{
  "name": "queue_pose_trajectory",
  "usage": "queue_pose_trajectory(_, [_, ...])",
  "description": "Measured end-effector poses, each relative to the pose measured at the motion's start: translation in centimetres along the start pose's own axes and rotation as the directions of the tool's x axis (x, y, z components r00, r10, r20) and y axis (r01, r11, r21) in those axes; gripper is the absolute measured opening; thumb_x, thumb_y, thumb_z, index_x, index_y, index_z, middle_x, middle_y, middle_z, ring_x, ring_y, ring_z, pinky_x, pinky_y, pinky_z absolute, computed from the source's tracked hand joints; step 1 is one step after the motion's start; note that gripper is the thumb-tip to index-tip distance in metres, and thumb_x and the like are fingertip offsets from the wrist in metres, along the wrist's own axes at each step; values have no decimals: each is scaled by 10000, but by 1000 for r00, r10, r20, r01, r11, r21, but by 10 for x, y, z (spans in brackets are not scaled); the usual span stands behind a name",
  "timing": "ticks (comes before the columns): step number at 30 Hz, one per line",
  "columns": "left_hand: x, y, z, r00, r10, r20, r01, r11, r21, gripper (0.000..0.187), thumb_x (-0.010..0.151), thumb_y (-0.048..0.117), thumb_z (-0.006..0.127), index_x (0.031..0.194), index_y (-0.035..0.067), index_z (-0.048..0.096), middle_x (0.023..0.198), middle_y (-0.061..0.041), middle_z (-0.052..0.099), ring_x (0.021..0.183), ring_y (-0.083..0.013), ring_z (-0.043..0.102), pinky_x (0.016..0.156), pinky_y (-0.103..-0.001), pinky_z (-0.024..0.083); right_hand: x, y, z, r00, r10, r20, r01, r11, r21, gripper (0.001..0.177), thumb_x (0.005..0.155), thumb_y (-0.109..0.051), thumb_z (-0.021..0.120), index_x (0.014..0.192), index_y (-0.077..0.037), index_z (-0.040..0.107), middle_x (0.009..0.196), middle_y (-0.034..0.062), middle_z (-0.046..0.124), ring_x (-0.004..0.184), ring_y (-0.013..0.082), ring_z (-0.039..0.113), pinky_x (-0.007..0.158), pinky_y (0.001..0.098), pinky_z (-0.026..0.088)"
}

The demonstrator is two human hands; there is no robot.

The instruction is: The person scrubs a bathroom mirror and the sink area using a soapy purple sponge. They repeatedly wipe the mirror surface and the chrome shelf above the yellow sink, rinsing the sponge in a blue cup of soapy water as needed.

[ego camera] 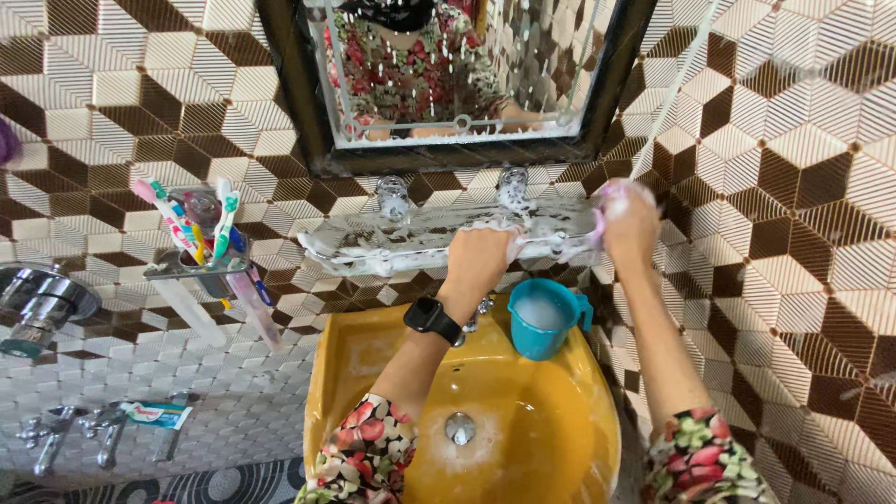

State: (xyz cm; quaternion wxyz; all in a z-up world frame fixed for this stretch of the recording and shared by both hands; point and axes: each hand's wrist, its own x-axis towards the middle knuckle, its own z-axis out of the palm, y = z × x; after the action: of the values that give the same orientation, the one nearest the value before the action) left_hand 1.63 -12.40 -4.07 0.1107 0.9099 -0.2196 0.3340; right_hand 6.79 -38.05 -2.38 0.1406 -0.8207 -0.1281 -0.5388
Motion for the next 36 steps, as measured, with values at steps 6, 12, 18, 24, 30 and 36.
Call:
queue_pose_trajectory(6, [1,2,-9,1000,-9,-12,8,999,-31,281,974,412,562,1072,234,756,703,-113,716,693,-320,714,613,-484,525,77,-24,-1,816,557,156,-412,369,833,284,1171,-262,492,1179,16,544,789,118,553,460,161,471,384,298,406])
queue_pose_trajectory(12, [1,0,-8,1000,-6,30,6,1000,8,253,969,395,572,995,205,737,732,-98,722,736,-311,721,627,-477,536,121,-98,52,490,818,300,-671,135,729,564,1055,-260,430,1551,-65,245,827,33,615,498,87,503,362,243,392])
queue_pose_trajectory(18, [0,3,-9,1000,-2,-11,2,1000,-19,225,947,358,586,960,194,740,734,-95,725,748,-308,723,630,-475,539,102,-110,91,488,809,327,-728,171,664,606,976,-254,541,1497,-49,310,970,104,585,709,172,503,551,297,399])
queue_pose_trajectory(24, [0,0,-6,1000,-10,13,10,999,-41,206,943,296,578,954,174,744,741,-119,729,733,-316,727,636,-483,539,99,-112,100,561,742,366,-730,235,641,650,897,-248,652,1444,-33,375,1113,175,555,920,256,502,740,351,406])
queue_pose_trajectory(30, [-2,-10,-26,992,94,82,-79,982,-169,262,897,313,584,919,102,737,790,-181,729,749,-376,711,670,-514,536,88,-129,58,881,248,403,-454,682,573,695,818,-242,764,1391,-16,440,1256,246,525,1130,341,502,929,406,413])
queue_pose_trajectory(36, [51,-63,-124,984,180,11,-180,983,39,334,991,344,551,919,63,717,908,-191,732,877,-381,698,772,-494,541,204,-128,-22,878,283,385,-457,733,503,662,840,-294,752,1411,-126,461,1352,211,609,1230,357,614,1063,411,471])
